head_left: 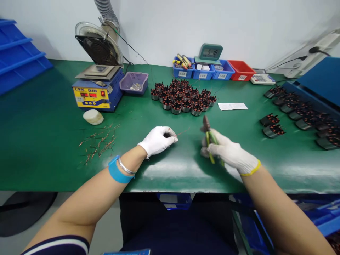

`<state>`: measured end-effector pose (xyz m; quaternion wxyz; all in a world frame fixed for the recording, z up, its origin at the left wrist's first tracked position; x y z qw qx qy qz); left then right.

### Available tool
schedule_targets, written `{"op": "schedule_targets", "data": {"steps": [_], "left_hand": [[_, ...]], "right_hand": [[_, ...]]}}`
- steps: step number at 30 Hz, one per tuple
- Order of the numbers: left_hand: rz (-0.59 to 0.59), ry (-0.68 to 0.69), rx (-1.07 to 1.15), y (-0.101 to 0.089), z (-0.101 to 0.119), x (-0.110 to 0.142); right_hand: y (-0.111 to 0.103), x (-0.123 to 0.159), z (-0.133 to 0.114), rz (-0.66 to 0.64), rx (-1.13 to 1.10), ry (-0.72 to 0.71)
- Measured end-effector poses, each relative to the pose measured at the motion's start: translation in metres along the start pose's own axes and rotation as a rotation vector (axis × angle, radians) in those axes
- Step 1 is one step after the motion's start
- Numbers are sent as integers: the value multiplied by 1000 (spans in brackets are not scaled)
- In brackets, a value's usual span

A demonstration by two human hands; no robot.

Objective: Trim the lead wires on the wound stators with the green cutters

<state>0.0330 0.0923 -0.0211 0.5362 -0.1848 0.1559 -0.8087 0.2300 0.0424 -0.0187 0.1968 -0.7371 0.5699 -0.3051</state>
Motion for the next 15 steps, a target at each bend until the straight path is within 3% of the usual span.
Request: {"op": "schedule_targets", "data": {"steps": [3,5,7,15], "left_hand": [[4,21,-24,-1,1,0],[4,37,-43,-2,2,0],[5,49,-65,-2,3,0],[-5,41,-98,-1,2,0]], "right_hand": [[52,12,-18,-394,-613,58],[71,20,-28,-544,-897,145],[74,23,-30,-576,-919,193],[72,18,-33,-571,-665,278]]}}
Point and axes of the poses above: each hand's wrist, its own x-axis away from the middle knuckle, its own y-axis out of the palm, z = x × y, the point moved 9 cm from there along -x, towards the middle knuckle
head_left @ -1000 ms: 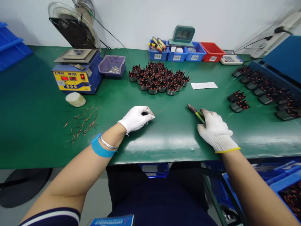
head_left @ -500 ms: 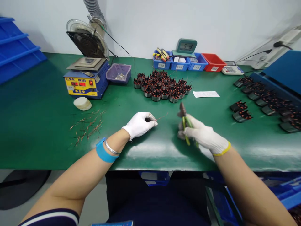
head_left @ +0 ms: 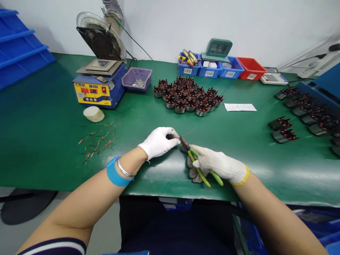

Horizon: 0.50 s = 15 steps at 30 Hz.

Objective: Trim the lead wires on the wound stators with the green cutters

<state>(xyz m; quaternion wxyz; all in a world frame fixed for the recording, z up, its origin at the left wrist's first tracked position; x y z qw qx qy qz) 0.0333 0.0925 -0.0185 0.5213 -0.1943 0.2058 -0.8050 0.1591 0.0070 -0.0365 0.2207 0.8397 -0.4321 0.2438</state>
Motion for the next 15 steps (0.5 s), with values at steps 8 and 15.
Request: {"op": "schedule_targets", "data": {"steps": [8,15], "left_hand": [[6,8,-22,0,-2,0],[2,14,-61,-1,0,-1]], "right_hand": [[0,-4,0,13,80,-8],[2,-5,-1,-48,164,1]]}}
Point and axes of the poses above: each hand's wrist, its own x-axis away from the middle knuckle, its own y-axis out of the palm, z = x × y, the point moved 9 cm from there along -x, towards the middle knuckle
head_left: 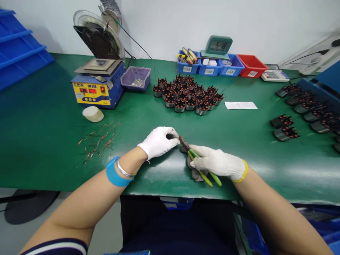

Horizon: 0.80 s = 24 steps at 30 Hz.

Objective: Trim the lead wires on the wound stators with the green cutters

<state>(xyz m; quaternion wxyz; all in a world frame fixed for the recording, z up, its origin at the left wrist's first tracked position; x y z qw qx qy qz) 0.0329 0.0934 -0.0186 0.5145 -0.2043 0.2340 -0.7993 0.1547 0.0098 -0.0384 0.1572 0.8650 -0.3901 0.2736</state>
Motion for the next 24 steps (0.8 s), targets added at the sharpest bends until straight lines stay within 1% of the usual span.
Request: {"op": "schedule_targets", "data": {"steps": [5,8,10,12,13,15,17,18,20,22,23,24], "left_hand": [[-26,-11,-16,0,1,2],[-14,-14,-9,-7,2,1],[79,-22,71,-22,0,-1],[207,-33,205,-38,-7,-3],[259,-42,270,-45,-12,-3],[310,-70,346,-51,-21,-6],[320,-97,366,-52,-27,-8],[333,-107,367,-53,-29,-9],[366,-131,358,-54,-33,-10],[389,-146,333,-54,-36,-11],[396,-150,316,-55,-37,-12],[405,-151,306,-55,-38,-13]], "right_hand": [[-2,0,-1,-3,91,24],[-4,3,-4,-5,156,60],[-5,6,-8,13,291,82],[-6,8,-13,60,525,87],[-5,9,-17,93,673,78],[-1,13,-24,187,986,29],[4,19,-30,335,1251,-17],[5,23,-32,423,1344,-16],[0,31,-32,585,1447,32],[-3,34,-35,684,1475,48],[-3,32,-40,716,1471,6],[-1,28,-49,750,1457,-69]]}}
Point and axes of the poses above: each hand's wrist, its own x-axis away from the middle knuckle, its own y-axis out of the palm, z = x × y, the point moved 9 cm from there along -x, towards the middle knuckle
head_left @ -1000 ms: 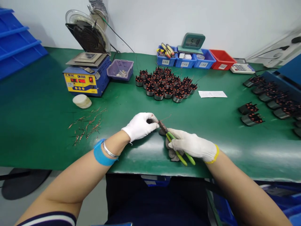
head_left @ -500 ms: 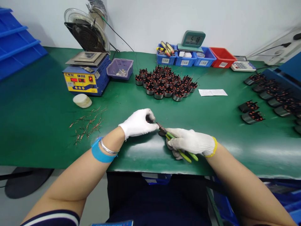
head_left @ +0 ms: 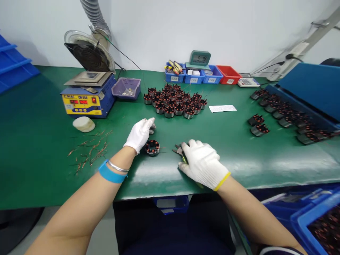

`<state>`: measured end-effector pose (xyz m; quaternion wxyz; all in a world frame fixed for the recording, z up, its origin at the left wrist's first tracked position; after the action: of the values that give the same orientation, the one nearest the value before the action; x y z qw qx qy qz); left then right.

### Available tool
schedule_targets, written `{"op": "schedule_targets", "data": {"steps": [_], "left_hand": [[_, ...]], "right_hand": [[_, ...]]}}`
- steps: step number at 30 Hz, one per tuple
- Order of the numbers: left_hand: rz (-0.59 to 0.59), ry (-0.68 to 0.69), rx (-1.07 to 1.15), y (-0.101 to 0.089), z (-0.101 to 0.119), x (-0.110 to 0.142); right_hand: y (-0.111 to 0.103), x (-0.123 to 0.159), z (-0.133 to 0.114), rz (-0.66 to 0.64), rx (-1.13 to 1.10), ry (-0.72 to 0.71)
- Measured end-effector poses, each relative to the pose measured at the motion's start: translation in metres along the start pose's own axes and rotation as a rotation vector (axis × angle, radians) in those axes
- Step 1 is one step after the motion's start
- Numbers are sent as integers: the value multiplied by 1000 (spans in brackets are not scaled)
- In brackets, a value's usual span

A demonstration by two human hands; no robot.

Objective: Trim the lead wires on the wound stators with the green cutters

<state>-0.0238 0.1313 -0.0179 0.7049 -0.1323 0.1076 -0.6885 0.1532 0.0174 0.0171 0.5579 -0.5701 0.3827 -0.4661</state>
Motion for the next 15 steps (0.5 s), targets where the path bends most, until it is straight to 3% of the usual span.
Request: {"op": "schedule_targets", "data": {"steps": [3,6,8,9,11,13,15], "left_hand": [[44,-1,32,-4,-3,-4],[73,1,65,-8,-6,-8],[74,6,45,-8,-6,-10],[71,8,30,-8,-6,-10],[62,17,5,-7,-5,-10],[56,29,-10,-5,-5,-10],[53,36,-13,-4,-6,-10]], "right_hand": [[-17,-23,-32,211,-138,-158],[-12,-43,-69,178,-241,-352],[-10,-47,-69,156,-299,-362],[-10,-46,-58,173,-341,-331],[-13,-36,-14,244,-444,-199],[-9,-19,59,315,-511,82],[5,4,140,285,-453,448]]}}
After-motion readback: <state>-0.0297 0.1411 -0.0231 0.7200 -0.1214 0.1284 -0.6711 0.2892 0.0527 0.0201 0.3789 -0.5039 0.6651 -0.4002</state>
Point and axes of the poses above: each hand's wrist, its own x-axis away from the middle knuckle, its own y-axis out of the palm, z = x × y, the point moved 9 cm from there along -x, towards the middle knuckle
